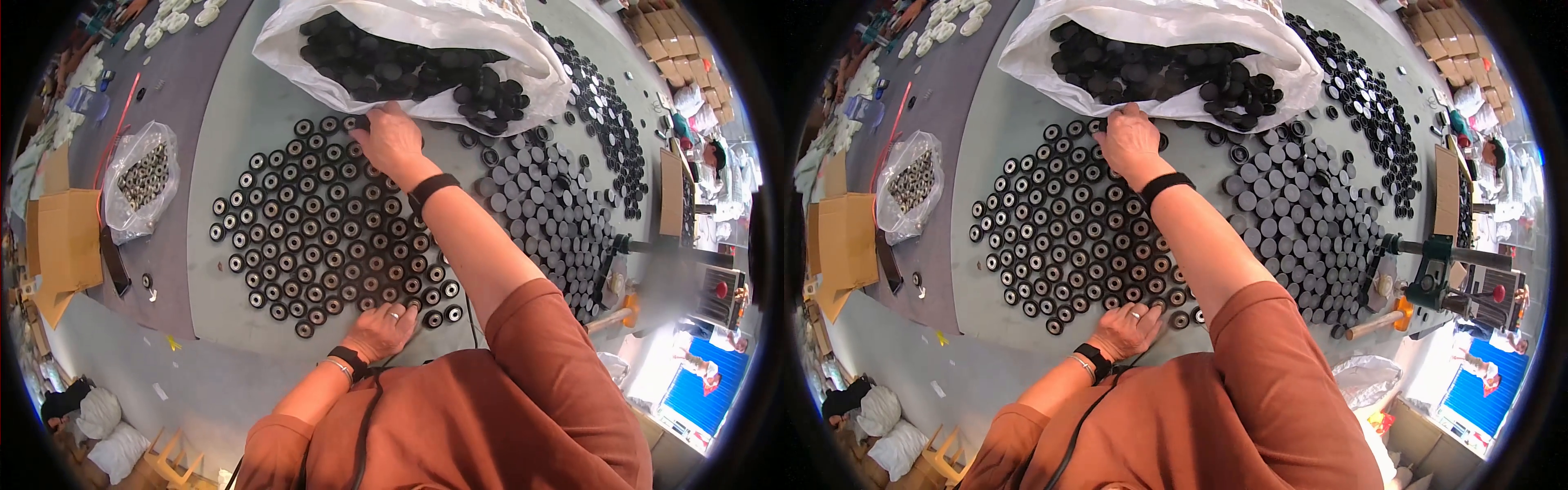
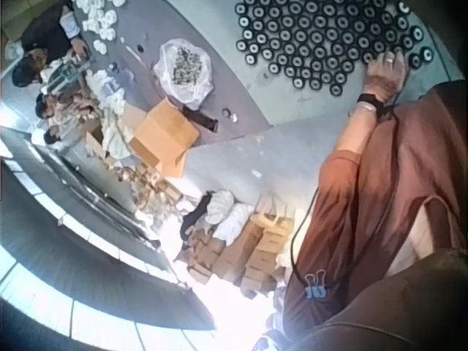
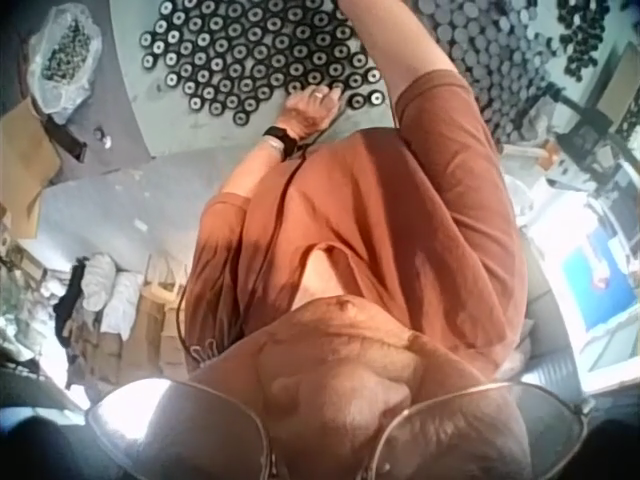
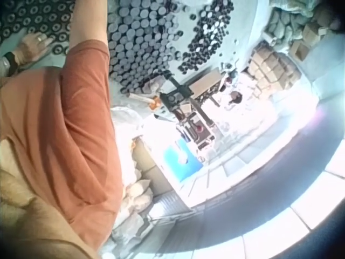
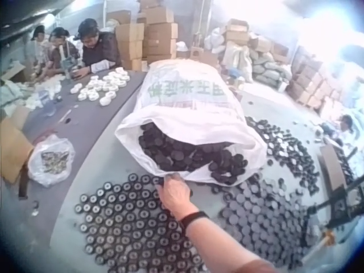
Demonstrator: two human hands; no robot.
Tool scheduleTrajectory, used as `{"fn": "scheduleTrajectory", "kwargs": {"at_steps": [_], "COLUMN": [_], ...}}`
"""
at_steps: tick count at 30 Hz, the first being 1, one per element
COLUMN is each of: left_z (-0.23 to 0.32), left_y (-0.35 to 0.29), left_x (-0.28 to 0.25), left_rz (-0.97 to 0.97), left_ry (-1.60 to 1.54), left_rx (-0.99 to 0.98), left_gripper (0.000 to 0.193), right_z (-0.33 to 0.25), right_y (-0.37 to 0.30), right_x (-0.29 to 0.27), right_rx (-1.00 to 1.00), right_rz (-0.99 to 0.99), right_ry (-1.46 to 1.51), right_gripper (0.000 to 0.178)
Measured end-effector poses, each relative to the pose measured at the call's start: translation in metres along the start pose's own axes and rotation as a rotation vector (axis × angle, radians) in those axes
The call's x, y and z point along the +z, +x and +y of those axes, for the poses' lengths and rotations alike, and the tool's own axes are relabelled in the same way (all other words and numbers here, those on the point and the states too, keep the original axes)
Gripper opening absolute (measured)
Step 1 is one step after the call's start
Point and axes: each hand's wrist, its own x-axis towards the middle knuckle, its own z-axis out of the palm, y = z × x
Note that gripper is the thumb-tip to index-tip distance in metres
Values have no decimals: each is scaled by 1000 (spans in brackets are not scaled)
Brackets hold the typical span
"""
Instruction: The recorder is assembling small black rubber or plastic industrial components with metal rings, then using a rubber mallet to secure them together.
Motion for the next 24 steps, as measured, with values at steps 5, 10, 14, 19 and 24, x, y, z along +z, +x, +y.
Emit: {"fn": "scheduleTrajectory", "kwargs": {"at_steps": [5, 10, 14, 19, 24], "left_z": [-4, -3, -3, 1, 3], "left_y": [5, 9, 8, 9, 10], "left_x": [6, -4, 1, 1, -1], "left_rz": [-45, -92, -75, -56, -59], "left_ry": [16, -68, -72, -27, -58], "left_rx": [48, -37, -51, -7, -25], "left_gripper": [23, 30, 31, 31, 31], "right_z": [25, 44, 70, 74, 72], "right_y": [3, -56, -169, -257, -261], "right_x": [-9, -98, -137, -106, -84], "right_rx": [-14, 292, 773, 561, 80], "right_rz": [-44, -146, -169, 101, 252], "right_ry": [56, 464, 863, 380, -105], "right_gripper": [34, 41, 29, 21, 23]}}
